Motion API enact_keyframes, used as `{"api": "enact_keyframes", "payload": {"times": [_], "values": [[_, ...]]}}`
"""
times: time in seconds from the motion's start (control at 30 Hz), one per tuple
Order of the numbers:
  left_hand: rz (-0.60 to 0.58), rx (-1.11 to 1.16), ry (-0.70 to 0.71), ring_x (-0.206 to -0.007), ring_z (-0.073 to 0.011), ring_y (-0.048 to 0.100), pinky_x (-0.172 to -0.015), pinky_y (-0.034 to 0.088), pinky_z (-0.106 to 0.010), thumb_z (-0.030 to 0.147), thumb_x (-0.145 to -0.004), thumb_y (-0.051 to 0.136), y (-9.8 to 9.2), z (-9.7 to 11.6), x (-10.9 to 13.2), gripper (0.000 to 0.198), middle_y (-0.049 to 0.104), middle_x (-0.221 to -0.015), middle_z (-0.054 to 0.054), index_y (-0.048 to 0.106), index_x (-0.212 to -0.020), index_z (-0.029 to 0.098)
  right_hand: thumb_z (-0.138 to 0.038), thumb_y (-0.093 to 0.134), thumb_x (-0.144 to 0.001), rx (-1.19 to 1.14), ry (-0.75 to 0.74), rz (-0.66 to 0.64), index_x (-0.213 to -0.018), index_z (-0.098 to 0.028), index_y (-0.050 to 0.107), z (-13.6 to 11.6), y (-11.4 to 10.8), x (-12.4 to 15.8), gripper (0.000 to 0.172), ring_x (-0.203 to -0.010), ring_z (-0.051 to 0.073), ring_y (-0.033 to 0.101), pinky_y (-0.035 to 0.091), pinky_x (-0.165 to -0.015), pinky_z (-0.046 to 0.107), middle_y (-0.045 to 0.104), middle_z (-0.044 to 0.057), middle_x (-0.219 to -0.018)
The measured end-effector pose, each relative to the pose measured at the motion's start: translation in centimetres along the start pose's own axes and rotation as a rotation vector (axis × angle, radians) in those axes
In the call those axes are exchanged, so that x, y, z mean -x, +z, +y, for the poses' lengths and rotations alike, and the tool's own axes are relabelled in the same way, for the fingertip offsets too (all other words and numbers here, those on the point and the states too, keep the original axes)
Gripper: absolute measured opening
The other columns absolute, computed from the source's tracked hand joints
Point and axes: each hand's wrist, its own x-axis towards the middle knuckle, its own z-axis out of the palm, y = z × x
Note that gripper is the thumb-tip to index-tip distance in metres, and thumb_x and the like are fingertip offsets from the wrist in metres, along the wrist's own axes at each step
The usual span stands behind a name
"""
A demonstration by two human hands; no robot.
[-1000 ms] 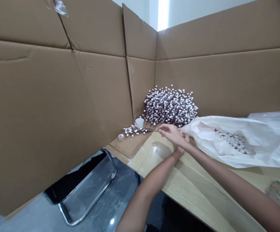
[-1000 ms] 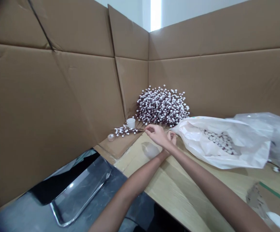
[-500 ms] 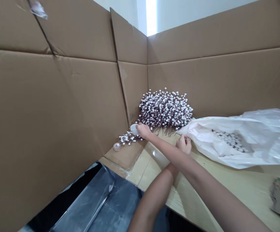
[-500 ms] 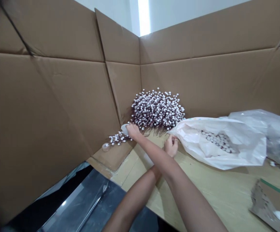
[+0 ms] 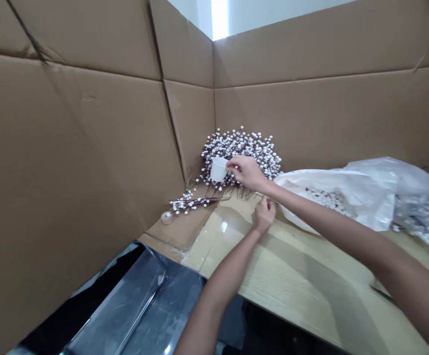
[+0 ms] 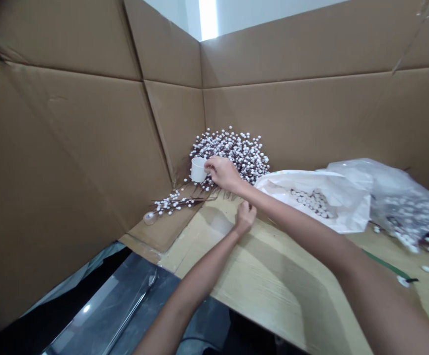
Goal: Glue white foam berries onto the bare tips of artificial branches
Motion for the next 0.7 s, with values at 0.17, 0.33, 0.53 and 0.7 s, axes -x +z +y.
{"api": "enact_keyframes", "payload": {"times": [0.17, 0.33, 0.53, 0.7], "values": [[0.003, -0.183, 0.133, -0.083, -0.0177, 0.061, -0.084, 0.047, -0.032, 0.016, -0.087, 0.047, -0.1, 0.2, -0.5, 0.015, 0.065, -0.086, -0.006, 0.061, -0.093, 0.017, -0.015, 0.054, -0.083, 0.054, -0.162, 0.193, -0.078, -0.017, 0.069, 0.8, -9.4, 5.6, 0.016, -0.069, 0.015, 0.062, 0.046, -0.065, 0.026, 0.069, 0.003, -0.078], [-0.011, -0.266, 0.181, -0.082, -0.0211, 0.061, -0.08, 0.046, -0.032, 0.017, -0.082, 0.043, -0.1, 0.9, -1.0, 0.018, 0.066, -0.086, -0.008, 0.059, -0.089, 0.016, -0.015, 0.053, -0.083, 0.245, -0.109, 0.23, -0.08, -0.018, 0.07, 1.2, -18.5, 11.9, 0.017, -0.067, 0.014, 0.062, 0.048, -0.061, 0.025, 0.07, 0.002, -0.08], [-0.042, -0.337, 0.208, -0.078, -0.0234, 0.06, -0.079, 0.046, -0.036, 0.024, -0.074, 0.044, 0.2, 1.8, -2.3, 0.019, 0.064, -0.081, -0.007, 0.056, -0.086, 0.016, -0.017, 0.056, -0.082, 0.474, 0.083, 0.217, -0.078, -0.019, 0.07, 3.1, -27.4, 19.7, 0.015, -0.066, 0.013, 0.063, 0.05, -0.061, 0.026, 0.072, 0.002, -0.08], [-0.053, -0.391, 0.231, -0.073, -0.0219, 0.06, -0.074, 0.047, -0.032, 0.029, -0.071, 0.043, 0.2, 2.1, -2.3, 0.018, 0.063, -0.076, -0.005, 0.053, -0.081, 0.018, -0.015, 0.054, -0.08, 0.57, 0.184, 0.171, -0.075, -0.019, 0.07, 5.9, -30.7, 26.3, 0.018, -0.065, 0.015, 0.065, 0.052, -0.061, 0.027, 0.072, 0.003, -0.077]]}}
